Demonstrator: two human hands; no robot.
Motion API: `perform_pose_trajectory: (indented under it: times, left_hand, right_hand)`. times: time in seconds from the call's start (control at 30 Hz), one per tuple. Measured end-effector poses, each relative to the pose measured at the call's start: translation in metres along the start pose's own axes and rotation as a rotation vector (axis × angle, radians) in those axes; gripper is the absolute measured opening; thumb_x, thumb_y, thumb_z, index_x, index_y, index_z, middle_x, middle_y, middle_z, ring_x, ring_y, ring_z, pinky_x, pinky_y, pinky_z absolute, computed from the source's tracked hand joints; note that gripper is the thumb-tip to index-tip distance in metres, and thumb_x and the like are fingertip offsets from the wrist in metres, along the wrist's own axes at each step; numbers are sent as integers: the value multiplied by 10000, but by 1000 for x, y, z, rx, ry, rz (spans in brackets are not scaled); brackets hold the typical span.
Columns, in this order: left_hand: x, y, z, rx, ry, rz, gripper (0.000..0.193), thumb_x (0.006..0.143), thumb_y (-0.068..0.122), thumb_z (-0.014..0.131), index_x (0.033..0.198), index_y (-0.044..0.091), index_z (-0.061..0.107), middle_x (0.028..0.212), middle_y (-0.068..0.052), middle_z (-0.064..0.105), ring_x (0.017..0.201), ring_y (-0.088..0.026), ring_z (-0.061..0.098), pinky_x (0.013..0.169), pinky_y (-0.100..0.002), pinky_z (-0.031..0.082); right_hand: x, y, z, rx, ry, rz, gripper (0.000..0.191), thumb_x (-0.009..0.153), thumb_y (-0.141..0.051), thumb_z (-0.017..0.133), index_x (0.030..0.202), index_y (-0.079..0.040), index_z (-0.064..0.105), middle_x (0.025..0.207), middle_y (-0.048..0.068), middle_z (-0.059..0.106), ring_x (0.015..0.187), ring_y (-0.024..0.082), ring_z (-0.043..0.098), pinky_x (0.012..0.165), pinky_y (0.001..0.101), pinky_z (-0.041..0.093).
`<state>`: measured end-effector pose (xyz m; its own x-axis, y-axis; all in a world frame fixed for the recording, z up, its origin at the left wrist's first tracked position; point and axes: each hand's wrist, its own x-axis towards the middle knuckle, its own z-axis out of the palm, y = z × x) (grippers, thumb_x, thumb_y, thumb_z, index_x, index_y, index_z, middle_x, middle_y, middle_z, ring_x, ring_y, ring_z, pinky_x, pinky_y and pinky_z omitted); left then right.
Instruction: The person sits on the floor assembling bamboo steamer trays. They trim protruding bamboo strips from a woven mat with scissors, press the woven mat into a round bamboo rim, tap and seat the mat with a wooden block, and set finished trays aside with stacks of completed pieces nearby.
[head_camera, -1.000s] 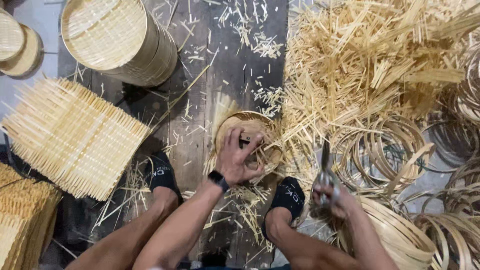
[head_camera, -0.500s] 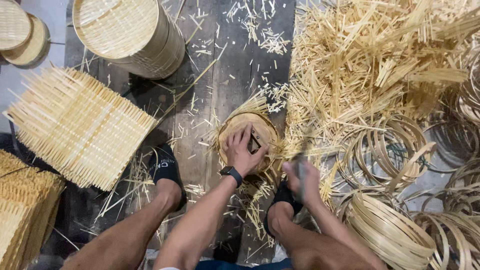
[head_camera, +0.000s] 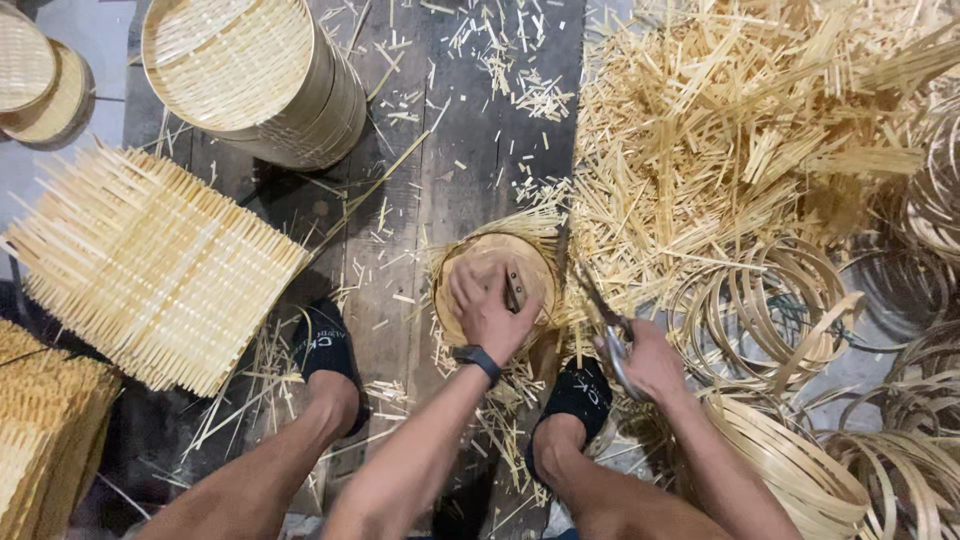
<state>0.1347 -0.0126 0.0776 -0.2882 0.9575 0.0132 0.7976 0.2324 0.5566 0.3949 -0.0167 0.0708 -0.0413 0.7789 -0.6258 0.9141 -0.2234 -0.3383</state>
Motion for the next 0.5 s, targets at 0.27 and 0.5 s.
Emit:
perform_pose_trajectory:
  times: [0.27, 0.5]
  left_hand:
    - [-8, 10, 15, -4, -146, 112, 708, 805, 481, 748, 1427, 194, 567, 1437, -107, 546, 1453, -512, 268, 1079, -697, 291]
    - [-2, -1, 3, 31, -299, 304, 817, 676, 434, 804, 1411, 158, 578, 1416, -132, 561, 1405, -512, 258, 1035, -695, 296]
  right_hand:
    - [36, -3, -3, -289, -14, 36, 566, 913, -576, 572, 1160, -76, 665, 988, 163, 715, 836, 283, 743, 797, 450, 584]
    - [42, -9, -12, -428, 279, -165, 614, 809, -592, 672, 1016, -13, 661, 894, 174, 667, 805, 295, 672, 706, 449, 571]
